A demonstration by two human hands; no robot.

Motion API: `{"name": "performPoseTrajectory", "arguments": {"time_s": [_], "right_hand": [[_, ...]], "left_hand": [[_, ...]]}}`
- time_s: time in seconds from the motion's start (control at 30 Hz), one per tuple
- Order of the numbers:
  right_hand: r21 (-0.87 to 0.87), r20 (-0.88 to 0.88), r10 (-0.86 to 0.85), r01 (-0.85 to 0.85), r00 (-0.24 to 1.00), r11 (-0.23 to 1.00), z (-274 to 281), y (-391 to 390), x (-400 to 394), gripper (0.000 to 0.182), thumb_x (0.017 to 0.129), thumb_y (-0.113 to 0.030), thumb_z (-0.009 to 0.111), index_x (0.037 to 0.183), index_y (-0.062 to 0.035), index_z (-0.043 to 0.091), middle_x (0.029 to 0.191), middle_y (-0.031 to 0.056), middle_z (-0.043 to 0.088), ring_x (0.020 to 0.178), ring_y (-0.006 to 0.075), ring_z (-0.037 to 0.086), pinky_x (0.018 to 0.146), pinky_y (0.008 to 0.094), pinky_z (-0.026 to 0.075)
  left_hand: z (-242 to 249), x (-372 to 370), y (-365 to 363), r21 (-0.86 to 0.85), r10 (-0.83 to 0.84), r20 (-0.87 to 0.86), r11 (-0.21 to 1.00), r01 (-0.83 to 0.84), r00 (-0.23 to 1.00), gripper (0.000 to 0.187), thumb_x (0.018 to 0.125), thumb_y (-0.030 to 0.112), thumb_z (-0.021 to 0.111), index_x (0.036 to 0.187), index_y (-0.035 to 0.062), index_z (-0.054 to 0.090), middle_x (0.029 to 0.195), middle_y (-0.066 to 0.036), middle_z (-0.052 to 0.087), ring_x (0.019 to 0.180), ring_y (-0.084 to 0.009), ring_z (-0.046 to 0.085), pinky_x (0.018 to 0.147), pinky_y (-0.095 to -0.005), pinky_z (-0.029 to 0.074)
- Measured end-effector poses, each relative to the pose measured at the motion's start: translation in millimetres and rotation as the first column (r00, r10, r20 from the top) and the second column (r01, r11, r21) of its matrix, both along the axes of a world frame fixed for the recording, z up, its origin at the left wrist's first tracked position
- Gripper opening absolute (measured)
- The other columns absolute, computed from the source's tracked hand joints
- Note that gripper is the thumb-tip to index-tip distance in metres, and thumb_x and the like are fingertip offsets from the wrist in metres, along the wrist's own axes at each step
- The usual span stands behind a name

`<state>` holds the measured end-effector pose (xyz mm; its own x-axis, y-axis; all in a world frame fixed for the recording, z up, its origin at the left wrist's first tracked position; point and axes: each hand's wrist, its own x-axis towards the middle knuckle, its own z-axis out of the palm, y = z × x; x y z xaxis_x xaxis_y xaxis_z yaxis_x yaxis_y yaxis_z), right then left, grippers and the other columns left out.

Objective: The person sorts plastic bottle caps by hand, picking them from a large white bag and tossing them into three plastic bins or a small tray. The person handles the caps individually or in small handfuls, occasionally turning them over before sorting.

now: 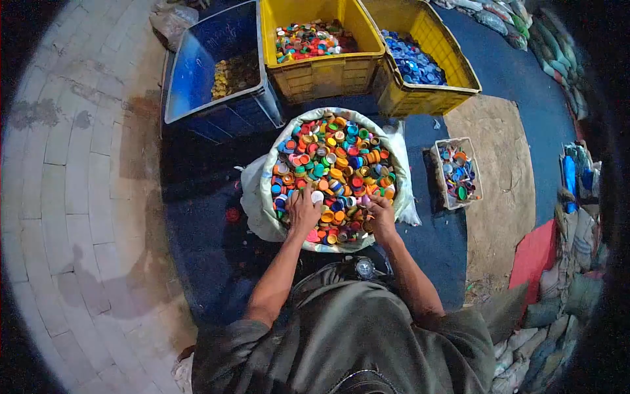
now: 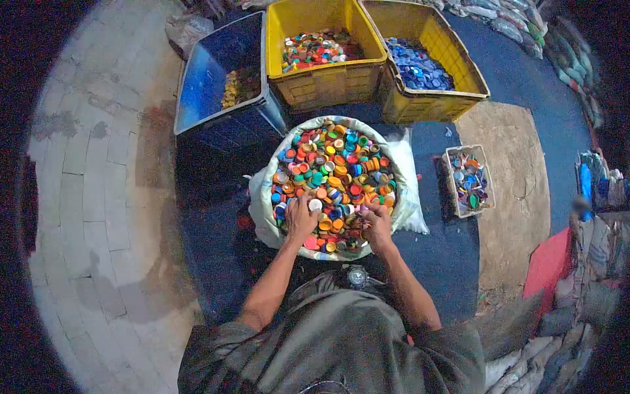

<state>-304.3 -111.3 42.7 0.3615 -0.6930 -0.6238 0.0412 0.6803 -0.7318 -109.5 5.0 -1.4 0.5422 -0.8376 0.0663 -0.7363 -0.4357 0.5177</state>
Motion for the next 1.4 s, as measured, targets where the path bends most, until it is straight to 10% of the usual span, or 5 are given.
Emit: {"name": "performPoseTrajectory", "arguments": {"time_s": [0.43, 0.6, 0.73, 0.87, 1.4], "right_hand": [[-0.105, -0.048, 0.075, -0.080, 0.996, 0.991, -37.2, 4.6, -20.7, 0.020, 0.085, -0.009, 0.060, 0.105, -0.0056, 0.058, 0.081, -0.0011, 0.057, 0.065, 0.0075, 0.051, 0.054, 0.0232, 0.043], [-0.198, -0.156, 0.161, -0.190, 0.975, 0.962, -31.0, 8.4, -17.9, 0.021, 0.085, -0.010, 0.060, 0.104, -0.0027, 0.057, 0.084, 0.0023, 0.060, 0.068, 0.0114, 0.055, 0.059, 0.0269, 0.047], [-0.511, -0.419, 0.185, -0.400, 0.889, 0.761, -52.7, 8.4, -13.0, 0.027, 0.084, -0.014, 0.062, 0.104, 0.0016, 0.054, 0.089, 0.0114, 0.065, 0.079, 0.0215, 0.064, 0.070, 0.0334, 0.051], [-0.658, -0.508, 0.151, -0.495, 0.848, 0.567, -41.5, 3.4, 1.2, 0.033, 0.080, -0.018, 0.065, 0.104, 0.0017, 0.052, 0.088, 0.0176, 0.065, 0.080, 0.0318, 0.065, 0.071, 0.0402, 0.051], [-0.729, -0.631, 0.080, -0.626, 0.771, 0.279, -38.7, 2.4, 27.5, 0.029, 0.073, -0.008, 0.064, 0.096, -0.0008, 0.047, 0.084, 0.0201, 0.056, 0.082, 0.0411, 0.054, 0.070, 0.0495, 0.043]], "left_hand": [[-5.8, -5.1, -5.3, -0.046, 0.147, -0.212, 0.986, -0.161, 0.966, 0.044, 0.071, 0.009, 0.074, 0.110, 0.0073, 0.055, 0.094, -0.006, 0.062, 0.088, -0.0243, 0.057, 0.081, -0.0400, 0.042], [-2.5, 1.3, -1.3, -0.125, 0.159, -0.645, 0.943, -0.308, 0.747, 0.036, 0.077, 0.005, 0.072, 0.109, 0.0025, 0.056, 0.097, -0.007, 0.063, 0.081, -0.0164, 0.061, 0.068, -0.0296, 0.049], [17.9, 9.6, 6.9, -0.027, 0.051, -0.990, 0.848, -0.530, 0.132, 0.028, 0.082, 0.002, 0.064, 0.109, 0.0023, 0.056, 0.100, -0.008, 0.063, 0.093, -0.0184, 0.062, 0.073, -0.0293, 0.051], [30.4, 11.7, 21.2, -0.085, -0.367, -0.876, 0.755, -0.650, -0.312, 0.023, 0.086, 0.009, 0.060, 0.108, 0.0035, 0.057, 0.102, -0.010, 0.062, 0.094, -0.0219, 0.061, 0.079, -0.0358, 0.051], [20.0, -11.8, 26.7, 0.153, -0.200, -0.869, 0.761, -0.630, -0.453, 0.020, 0.090, 0.031, 0.060, 0.082, 0.0131, 0.057, 0.070, 0.001, 0.055, 0.066, -0.0146, 0.053, 0.064, -0.0332, 0.043]]}}
